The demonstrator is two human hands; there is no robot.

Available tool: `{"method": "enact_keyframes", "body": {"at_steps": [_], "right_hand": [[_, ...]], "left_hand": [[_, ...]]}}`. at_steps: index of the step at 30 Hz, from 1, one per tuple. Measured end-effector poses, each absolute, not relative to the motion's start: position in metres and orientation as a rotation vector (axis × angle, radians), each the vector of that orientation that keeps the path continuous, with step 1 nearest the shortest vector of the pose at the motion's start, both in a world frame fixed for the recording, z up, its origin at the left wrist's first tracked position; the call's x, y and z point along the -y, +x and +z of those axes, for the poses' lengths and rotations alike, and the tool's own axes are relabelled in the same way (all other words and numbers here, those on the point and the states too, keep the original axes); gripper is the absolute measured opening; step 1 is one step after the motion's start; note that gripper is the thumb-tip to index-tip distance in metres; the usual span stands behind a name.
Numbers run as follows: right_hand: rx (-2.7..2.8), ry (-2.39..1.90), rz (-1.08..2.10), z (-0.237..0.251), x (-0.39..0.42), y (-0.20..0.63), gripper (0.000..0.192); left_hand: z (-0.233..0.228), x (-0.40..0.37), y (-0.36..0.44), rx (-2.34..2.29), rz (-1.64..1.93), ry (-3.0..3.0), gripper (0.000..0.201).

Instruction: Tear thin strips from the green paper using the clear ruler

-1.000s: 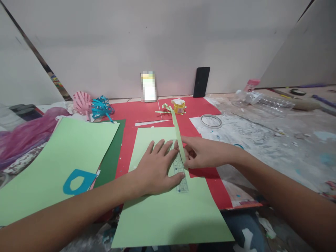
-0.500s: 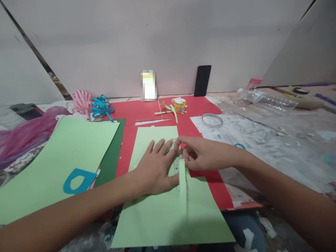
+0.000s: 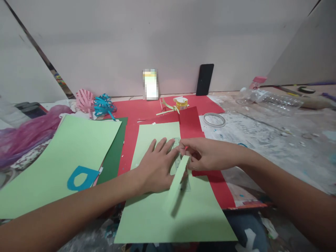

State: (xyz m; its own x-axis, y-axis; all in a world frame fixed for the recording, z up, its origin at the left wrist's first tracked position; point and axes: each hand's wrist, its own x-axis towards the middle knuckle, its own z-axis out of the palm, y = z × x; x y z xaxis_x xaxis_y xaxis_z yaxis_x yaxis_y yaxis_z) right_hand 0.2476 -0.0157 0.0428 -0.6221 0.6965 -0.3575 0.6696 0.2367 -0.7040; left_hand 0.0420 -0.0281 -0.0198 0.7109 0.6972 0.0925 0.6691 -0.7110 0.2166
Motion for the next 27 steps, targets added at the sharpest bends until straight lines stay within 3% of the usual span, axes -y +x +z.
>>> {"method": "enact_keyframes", "body": {"at_steps": [20,27], "right_hand": [[2.498,-1.344,1.330,0.029,0.001,0.251,0.014],[2.518,-1.333,1.334,0.027,-0.002,0.254,0.013]], "left_hand": [[-0.004,0.020,0.032,-1.141,0.282,2.858,0.062],[0.024,0.018,0.013,-0.572,0.263,2.729,0.041]]}}
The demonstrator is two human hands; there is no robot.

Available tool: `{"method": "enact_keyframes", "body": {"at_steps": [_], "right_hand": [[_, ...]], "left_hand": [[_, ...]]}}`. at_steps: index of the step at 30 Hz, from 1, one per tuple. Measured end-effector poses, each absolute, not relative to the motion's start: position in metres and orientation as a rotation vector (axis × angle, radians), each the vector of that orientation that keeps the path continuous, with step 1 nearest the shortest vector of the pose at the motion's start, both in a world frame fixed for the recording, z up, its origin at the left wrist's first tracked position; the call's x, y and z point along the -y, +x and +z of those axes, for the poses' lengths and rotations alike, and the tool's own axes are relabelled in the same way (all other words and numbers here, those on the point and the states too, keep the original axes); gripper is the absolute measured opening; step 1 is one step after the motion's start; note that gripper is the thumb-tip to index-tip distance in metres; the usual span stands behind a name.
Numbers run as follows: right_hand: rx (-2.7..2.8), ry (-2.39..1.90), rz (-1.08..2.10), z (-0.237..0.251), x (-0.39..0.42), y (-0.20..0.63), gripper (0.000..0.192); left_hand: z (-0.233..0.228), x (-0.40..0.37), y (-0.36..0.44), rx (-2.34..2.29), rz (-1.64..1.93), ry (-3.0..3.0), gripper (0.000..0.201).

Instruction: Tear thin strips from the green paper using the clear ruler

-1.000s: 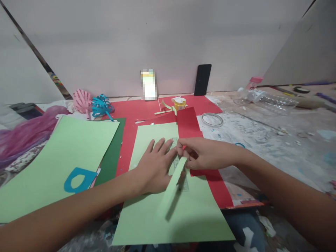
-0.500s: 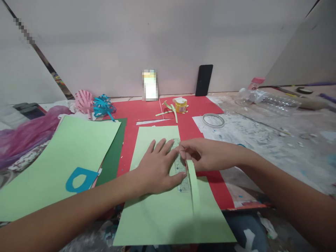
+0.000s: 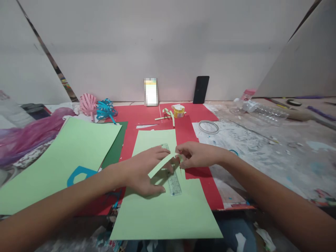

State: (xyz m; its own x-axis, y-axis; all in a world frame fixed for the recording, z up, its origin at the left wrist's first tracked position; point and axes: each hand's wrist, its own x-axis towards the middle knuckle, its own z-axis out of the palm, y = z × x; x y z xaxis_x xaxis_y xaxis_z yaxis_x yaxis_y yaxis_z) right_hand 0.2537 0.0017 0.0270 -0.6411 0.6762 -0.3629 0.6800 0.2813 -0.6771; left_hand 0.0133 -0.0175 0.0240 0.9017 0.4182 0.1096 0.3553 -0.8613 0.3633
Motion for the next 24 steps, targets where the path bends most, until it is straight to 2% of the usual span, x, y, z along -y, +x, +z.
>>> {"method": "enact_keyframes", "body": {"at_steps": [7,13,19,24], "right_hand": [[-2.492,1.326,-1.419,0.027,-0.002,0.254,0.013],[-2.542,1.333,-1.327,0.028,-0.001,0.254,0.010],[-2.511,1.344,-1.362,0.026,-0.003,0.255,0.014],[-2.503,1.327,-1.451,0.021,-0.004,0.256,0.015]], "left_hand": [[0.010,0.020,0.025,-0.450,0.214,2.917,0.026],[0.002,0.034,0.040,-0.615,0.237,2.972,0.030],[0.002,0.051,0.046,-0.757,0.212,2.806,0.023],[0.002,0.059,0.040,-0.775,0.339,2.697,0.013]]}}
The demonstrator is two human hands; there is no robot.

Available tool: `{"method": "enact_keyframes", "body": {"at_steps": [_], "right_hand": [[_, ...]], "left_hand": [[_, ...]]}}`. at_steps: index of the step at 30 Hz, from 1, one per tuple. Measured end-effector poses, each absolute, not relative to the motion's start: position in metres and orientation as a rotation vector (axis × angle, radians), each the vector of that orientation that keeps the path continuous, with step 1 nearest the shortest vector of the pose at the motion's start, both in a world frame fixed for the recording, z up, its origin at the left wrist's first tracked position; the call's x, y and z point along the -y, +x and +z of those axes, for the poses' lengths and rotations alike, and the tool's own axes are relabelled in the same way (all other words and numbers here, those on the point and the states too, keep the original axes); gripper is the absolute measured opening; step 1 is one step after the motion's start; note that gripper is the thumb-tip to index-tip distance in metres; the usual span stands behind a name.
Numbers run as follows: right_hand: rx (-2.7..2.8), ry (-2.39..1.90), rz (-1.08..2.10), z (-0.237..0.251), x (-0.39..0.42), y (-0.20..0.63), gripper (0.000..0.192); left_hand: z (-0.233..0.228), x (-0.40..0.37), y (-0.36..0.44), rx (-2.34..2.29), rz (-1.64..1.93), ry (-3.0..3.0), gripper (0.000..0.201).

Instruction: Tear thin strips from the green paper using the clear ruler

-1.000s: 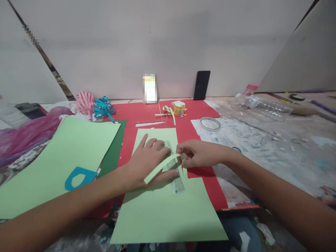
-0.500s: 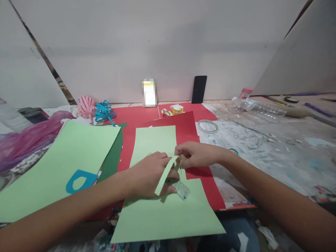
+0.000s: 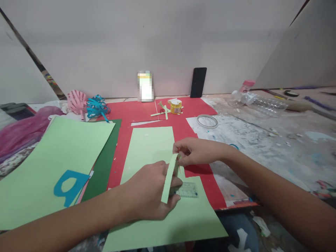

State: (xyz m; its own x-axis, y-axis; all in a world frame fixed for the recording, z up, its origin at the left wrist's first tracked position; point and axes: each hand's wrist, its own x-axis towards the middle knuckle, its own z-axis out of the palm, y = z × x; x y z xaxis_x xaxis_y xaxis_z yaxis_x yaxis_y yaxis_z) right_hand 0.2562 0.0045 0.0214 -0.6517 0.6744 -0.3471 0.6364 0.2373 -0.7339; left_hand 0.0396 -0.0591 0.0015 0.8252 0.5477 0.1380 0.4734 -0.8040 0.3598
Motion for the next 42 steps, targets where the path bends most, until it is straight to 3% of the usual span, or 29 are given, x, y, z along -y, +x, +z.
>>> {"method": "enact_keyframes", "body": {"at_steps": [11,17,42], "right_hand": [[2.526,-1.314,1.429,0.0288,-0.0024,0.2533,0.015],[2.594,-1.334,1.312,0.0276,-0.0017,0.2531,0.012],[2.711,-1.200,1.364,0.0293,0.0029,0.2522,0.027]], "left_hand": [[-0.0081,0.0587,0.0376,-0.618,0.715,2.829,0.017],[-0.0063,0.0586,0.0397,-0.768,0.422,2.666,0.015],[-0.0062,0.0602,0.0391,-0.778,0.342,2.774,0.024]]}}
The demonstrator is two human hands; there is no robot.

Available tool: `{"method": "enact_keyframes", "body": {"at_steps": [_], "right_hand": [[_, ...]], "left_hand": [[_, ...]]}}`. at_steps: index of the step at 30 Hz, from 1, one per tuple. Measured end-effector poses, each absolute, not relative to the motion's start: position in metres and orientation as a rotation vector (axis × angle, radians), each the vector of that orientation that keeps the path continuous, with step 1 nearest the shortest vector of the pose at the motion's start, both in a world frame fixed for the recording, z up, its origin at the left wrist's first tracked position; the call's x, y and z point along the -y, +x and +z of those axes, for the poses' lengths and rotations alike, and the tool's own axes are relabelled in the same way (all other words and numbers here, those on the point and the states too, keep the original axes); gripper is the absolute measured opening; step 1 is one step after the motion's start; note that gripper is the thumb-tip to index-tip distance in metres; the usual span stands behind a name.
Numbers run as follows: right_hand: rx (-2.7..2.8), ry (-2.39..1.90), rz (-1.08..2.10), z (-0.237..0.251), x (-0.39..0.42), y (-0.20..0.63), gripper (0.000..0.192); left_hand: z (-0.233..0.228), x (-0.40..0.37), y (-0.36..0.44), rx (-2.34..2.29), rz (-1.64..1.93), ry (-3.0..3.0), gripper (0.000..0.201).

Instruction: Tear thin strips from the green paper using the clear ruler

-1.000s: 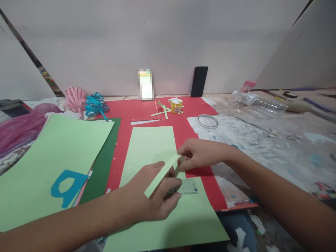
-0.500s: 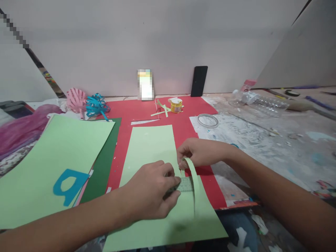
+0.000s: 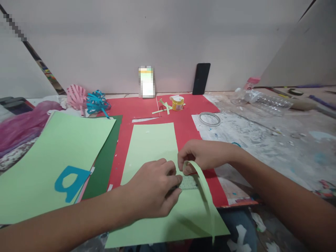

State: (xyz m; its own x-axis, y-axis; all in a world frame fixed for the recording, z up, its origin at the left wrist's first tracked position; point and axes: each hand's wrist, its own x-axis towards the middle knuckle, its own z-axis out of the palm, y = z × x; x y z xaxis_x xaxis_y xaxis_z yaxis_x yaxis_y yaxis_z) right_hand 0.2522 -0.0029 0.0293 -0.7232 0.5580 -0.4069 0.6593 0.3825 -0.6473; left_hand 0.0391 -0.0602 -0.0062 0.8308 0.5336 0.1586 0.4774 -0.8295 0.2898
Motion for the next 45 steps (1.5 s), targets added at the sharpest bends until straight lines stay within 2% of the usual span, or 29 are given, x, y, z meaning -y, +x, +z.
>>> {"method": "enact_keyframes", "body": {"at_steps": [6,10,16,21,28,31,35,45], "right_hand": [[-2.523,1.036,-1.283,0.024,0.001,0.255,0.040],[-2.520,1.002,-1.329,0.022,0.000,0.257,0.040],[-2.523,1.063,-1.457,0.038,-0.007,0.269,0.015],[-2.683,1.236,-1.380,0.041,-0.012,0.270,0.027],[-2.672,1.323,-1.309,0.025,-0.005,0.254,0.020],[-2.652,1.359,-1.304,0.028,-0.004,0.254,0.026],[-2.626,1.367,-1.286,0.031,-0.005,0.257,0.037],[-2.530,1.393,-1.415,0.029,-0.013,0.262,0.042]], "left_hand": [[-0.002,0.061,0.041,-0.821,0.217,2.798,0.025],[0.000,0.061,0.041,-0.821,0.183,2.801,0.025],[0.000,0.061,0.041,-0.822,0.192,2.777,0.022],[0.002,0.057,0.040,-0.846,0.305,2.635,0.019],[0.015,0.024,0.048,-0.927,0.533,2.704,0.027],[0.016,0.005,0.052,-0.974,0.583,2.703,0.033],[0.012,-0.011,0.057,-0.757,0.665,2.597,0.037],[-0.004,-0.026,0.062,-0.588,0.711,2.021,0.036]]}}
